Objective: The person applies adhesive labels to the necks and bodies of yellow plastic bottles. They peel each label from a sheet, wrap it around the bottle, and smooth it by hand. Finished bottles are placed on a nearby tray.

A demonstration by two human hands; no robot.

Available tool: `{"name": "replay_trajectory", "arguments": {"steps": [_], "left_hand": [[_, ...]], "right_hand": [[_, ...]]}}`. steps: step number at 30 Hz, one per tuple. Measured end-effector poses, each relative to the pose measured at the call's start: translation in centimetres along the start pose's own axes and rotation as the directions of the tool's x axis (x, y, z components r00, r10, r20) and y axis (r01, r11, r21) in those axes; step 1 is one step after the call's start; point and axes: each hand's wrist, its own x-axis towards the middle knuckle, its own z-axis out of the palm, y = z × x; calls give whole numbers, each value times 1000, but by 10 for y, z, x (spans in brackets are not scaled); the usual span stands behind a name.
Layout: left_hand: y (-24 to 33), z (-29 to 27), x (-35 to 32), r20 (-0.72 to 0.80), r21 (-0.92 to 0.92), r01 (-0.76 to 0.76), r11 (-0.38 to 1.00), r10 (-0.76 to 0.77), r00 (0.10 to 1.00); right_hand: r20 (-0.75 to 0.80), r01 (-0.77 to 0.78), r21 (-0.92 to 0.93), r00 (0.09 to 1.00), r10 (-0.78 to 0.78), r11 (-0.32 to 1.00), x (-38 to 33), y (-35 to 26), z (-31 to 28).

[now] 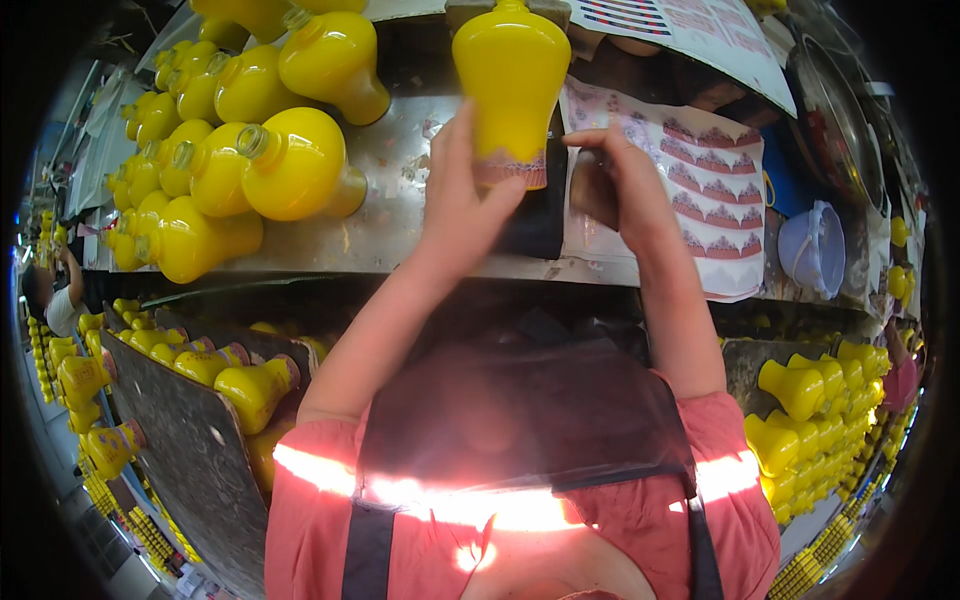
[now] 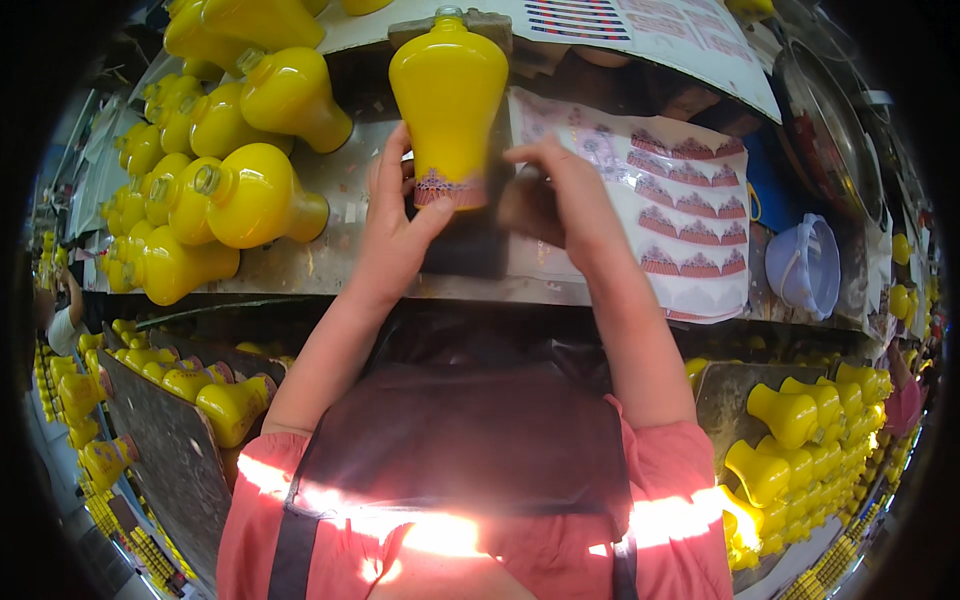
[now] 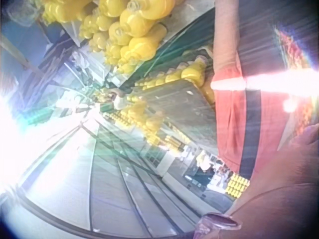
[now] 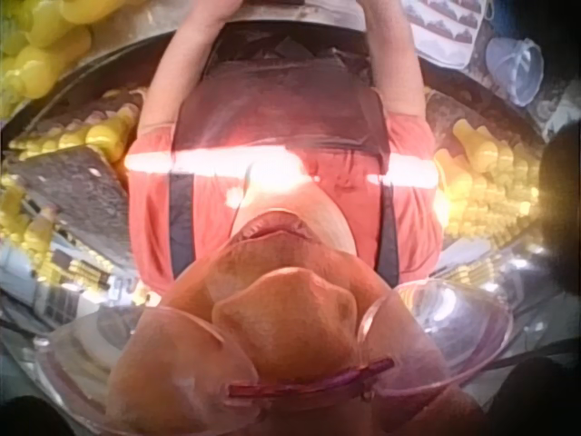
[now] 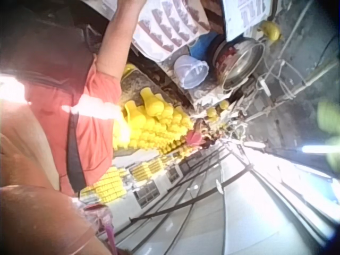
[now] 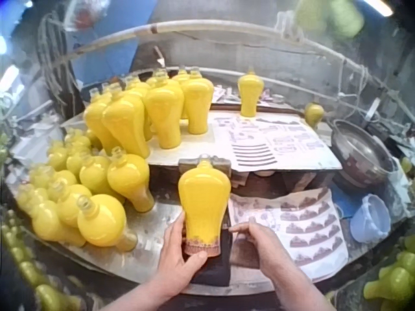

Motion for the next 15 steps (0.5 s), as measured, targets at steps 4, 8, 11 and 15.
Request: {"name": "replay_trajectory", "arguments": {"steps": [4, 8, 11, 15], "left_hand": [[-3, 7, 0, -49, 81, -36, 996, 40, 998], [-7, 6, 1, -18, 75, -72, 995, 74, 997], [-10, 6, 0, -28, 35, -92, 995, 93, 995], [-12, 7, -1, -45, 36, -44, 998, 46, 998]], "right_hand": [[93, 301, -109, 952, -291, 948, -6, -1, -1], [324, 689, -674, 600, -731, 267, -5, -2, 9], [233, 696, -677, 510, -828, 239, -7, -7, 11], [509, 793, -600, 478, -716, 104, -11, -12, 9]]}}
